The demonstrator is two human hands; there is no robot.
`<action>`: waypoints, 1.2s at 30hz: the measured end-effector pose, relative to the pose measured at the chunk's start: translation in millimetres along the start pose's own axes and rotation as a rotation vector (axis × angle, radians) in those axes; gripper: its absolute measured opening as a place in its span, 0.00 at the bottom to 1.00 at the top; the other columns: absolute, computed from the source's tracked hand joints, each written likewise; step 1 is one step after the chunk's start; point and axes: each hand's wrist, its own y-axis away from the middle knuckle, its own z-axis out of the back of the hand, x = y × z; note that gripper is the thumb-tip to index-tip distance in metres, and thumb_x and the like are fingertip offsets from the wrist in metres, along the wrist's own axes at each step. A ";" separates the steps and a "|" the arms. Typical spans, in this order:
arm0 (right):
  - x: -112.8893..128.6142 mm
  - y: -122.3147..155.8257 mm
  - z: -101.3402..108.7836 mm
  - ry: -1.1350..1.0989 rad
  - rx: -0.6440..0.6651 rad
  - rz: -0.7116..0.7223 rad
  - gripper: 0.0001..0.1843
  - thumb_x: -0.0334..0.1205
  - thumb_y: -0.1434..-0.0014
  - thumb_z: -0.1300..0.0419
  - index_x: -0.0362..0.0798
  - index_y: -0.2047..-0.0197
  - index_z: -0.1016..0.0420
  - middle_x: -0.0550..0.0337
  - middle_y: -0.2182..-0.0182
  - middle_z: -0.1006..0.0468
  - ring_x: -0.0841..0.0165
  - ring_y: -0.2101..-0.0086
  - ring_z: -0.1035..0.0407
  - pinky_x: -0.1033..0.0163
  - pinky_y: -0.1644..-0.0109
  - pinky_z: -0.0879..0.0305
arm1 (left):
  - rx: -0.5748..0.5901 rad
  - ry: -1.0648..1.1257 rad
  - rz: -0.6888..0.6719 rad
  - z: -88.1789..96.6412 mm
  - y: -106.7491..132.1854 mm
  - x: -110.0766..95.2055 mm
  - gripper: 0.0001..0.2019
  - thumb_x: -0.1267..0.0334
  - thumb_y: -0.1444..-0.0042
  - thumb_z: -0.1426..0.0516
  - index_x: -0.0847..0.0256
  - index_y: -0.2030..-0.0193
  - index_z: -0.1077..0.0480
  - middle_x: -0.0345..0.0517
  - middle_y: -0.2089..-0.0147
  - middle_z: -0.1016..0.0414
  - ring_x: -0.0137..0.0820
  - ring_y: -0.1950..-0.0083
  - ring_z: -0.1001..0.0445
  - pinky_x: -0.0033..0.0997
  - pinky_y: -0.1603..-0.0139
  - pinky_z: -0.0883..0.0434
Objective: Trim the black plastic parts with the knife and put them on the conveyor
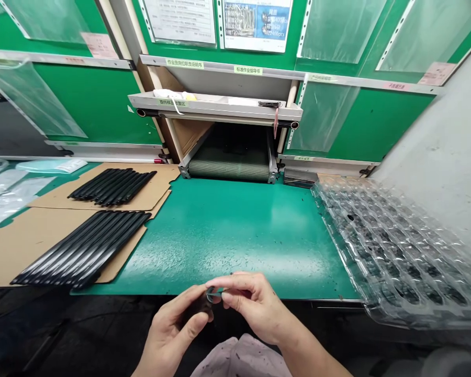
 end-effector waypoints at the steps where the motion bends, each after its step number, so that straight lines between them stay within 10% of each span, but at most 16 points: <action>1: -1.2 -0.3 -2.1 0.043 -0.019 0.017 0.15 0.36 0.38 0.41 0.55 0.50 0.18 0.61 0.68 0.24 0.70 0.66 0.32 0.65 0.61 0.35 | -0.056 -0.014 -0.001 -0.3 0.4 1.4 0.18 0.51 0.48 0.35 0.56 0.53 0.19 0.46 0.67 0.19 0.37 0.69 0.22 0.33 0.62 0.22; 10: -18.7 -14.4 -8.7 0.303 -0.236 0.033 0.16 0.38 0.34 0.45 0.62 0.50 0.19 0.62 0.69 0.28 0.70 0.67 0.32 0.63 0.60 0.37 | -0.266 -0.337 -0.403 -2.4 -3.9 1.2 0.15 0.71 0.47 0.35 0.53 0.53 0.24 0.42 0.55 0.18 0.35 0.55 0.20 0.33 0.48 0.24; 20: 0.2 -8.6 -18.0 0.221 -0.074 -0.031 0.21 0.33 0.37 0.44 0.66 0.46 0.22 0.65 0.69 0.25 0.70 0.68 0.30 0.64 0.62 0.35 | -0.430 -0.606 -0.621 13.0 -12.3 6.6 0.22 0.75 0.51 0.33 0.54 0.49 0.25 0.45 0.55 0.18 0.39 0.57 0.20 0.39 0.50 0.28; 28: -5.2 -18.9 -6.8 0.454 -0.242 -0.004 0.18 0.39 0.33 0.48 0.62 0.49 0.20 0.62 0.70 0.27 0.68 0.68 0.32 0.62 0.63 0.40 | -0.284 -0.252 -0.224 4.5 -11.7 -14.5 0.13 0.64 0.49 0.33 0.51 0.55 0.21 0.42 0.57 0.17 0.39 0.57 0.20 0.35 0.50 0.26; 36: 12.9 -27.8 -8.7 -0.076 -0.116 -0.001 0.13 0.46 0.49 0.30 0.47 0.62 0.18 0.69 0.80 0.38 0.75 0.77 0.48 0.66 0.73 0.49 | -0.139 0.002 0.068 2.0 -15.4 -29.3 0.14 0.57 0.56 0.30 0.56 0.61 0.19 0.46 0.63 0.17 0.39 0.61 0.20 0.29 0.58 0.24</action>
